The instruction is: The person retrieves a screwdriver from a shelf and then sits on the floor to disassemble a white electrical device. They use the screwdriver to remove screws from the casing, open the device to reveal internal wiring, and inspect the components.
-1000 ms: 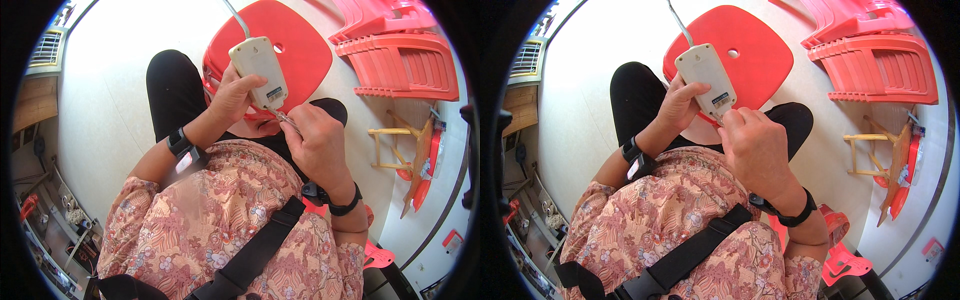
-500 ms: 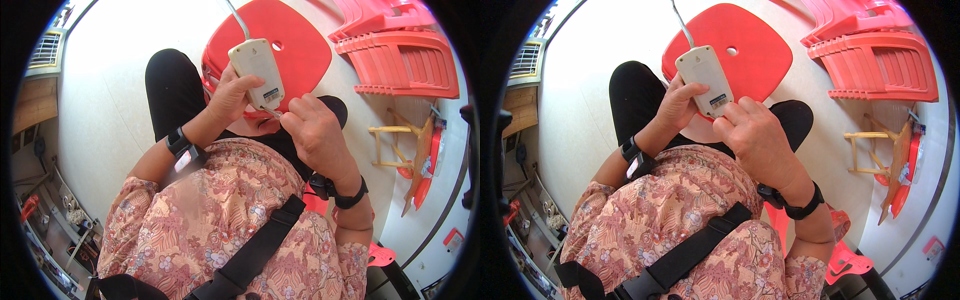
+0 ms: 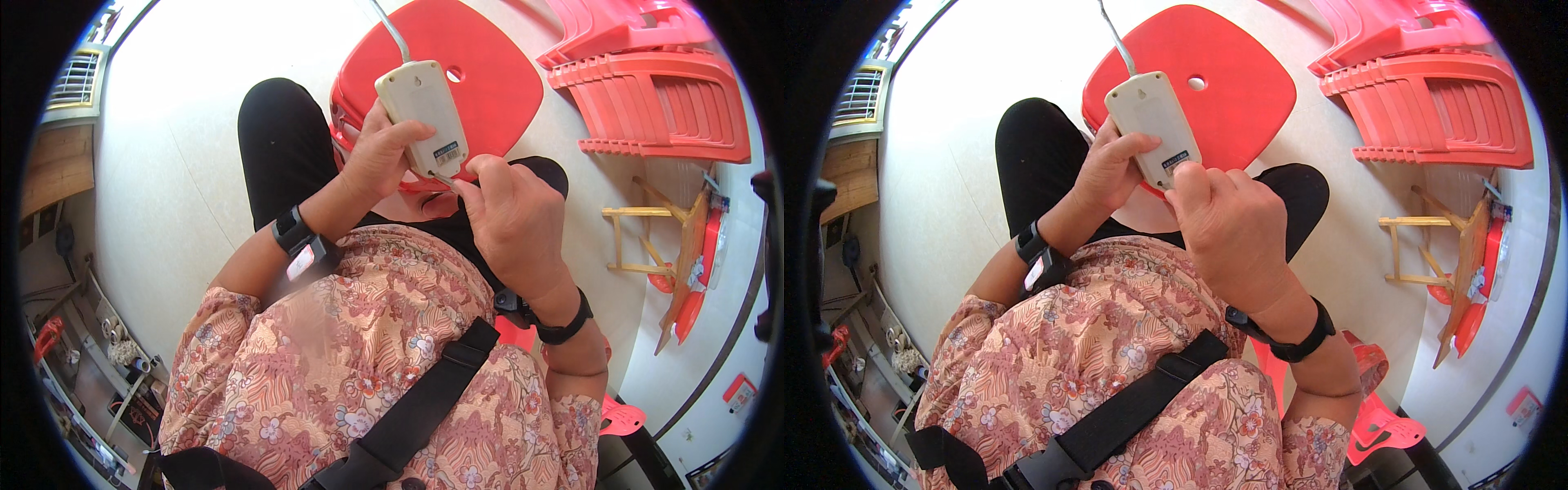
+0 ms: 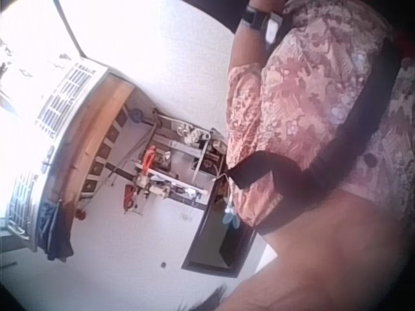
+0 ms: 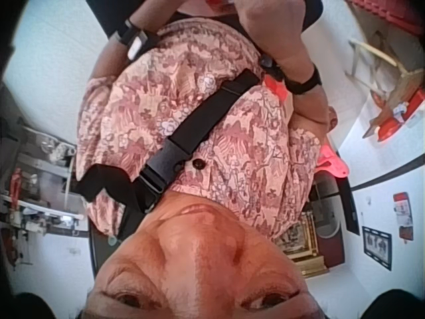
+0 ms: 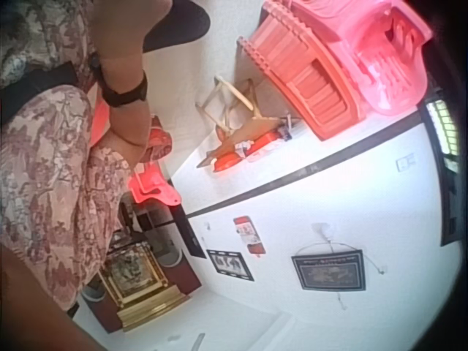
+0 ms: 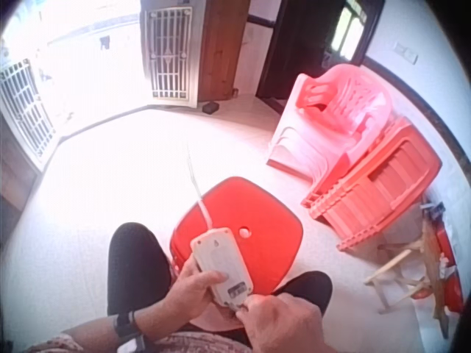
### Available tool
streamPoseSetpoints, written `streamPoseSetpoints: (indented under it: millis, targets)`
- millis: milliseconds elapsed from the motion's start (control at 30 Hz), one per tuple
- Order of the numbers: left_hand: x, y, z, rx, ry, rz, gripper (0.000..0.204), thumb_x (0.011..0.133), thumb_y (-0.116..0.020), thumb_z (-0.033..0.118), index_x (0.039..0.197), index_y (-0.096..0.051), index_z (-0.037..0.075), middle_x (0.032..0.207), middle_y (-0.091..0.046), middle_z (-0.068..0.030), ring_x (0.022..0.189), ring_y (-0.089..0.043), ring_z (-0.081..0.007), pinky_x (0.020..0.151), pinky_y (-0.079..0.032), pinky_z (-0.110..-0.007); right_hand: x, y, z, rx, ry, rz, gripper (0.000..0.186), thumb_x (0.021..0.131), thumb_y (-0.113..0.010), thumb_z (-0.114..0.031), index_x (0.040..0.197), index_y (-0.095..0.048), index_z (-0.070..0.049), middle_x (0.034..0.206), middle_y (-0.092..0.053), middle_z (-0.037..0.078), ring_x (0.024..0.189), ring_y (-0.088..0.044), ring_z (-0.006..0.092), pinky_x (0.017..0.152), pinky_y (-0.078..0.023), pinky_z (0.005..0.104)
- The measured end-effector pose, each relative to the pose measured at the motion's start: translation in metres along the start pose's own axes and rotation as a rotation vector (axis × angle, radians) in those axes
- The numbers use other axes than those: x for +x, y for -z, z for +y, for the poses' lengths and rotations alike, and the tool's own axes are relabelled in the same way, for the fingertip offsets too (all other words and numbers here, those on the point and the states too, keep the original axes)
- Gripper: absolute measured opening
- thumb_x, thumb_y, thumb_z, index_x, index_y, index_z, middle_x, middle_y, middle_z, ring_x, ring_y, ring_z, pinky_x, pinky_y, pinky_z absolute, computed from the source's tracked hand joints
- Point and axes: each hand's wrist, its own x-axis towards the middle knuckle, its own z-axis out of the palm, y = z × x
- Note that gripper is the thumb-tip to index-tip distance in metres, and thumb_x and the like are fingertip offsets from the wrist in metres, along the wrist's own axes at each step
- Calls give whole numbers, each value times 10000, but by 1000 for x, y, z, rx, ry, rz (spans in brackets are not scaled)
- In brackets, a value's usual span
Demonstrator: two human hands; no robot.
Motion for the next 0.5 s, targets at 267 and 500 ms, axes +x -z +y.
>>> streamPoseSetpoints:
  millis: [267, 500]
  targets:
    - [0, 1, -1, -15, -21, 16, 573, 787, -630, -25, 1309, -408, 52, 1186, -541, -93, 1125, -566, -243, 935, -508, -445, -1, 2, 0, 143, -25, 14, 448, 760, -721, -60, 1139, -484, -27, 904, -554, 140, 824, -577, 327, 706, -479, 409]
    - [0, 4, -5, -32, -8, 13, 578, 784, -644, -18, 1307, -407, 47, 1180, -539, -95, 1123, -562, -244, 935, -507, -450, 2, 8, -1, 264, -188, -112, 365, 805, -703, -115, 1089, -491, -29, 890, -587, 146, 808, -618, 337, 631, -489, 407]
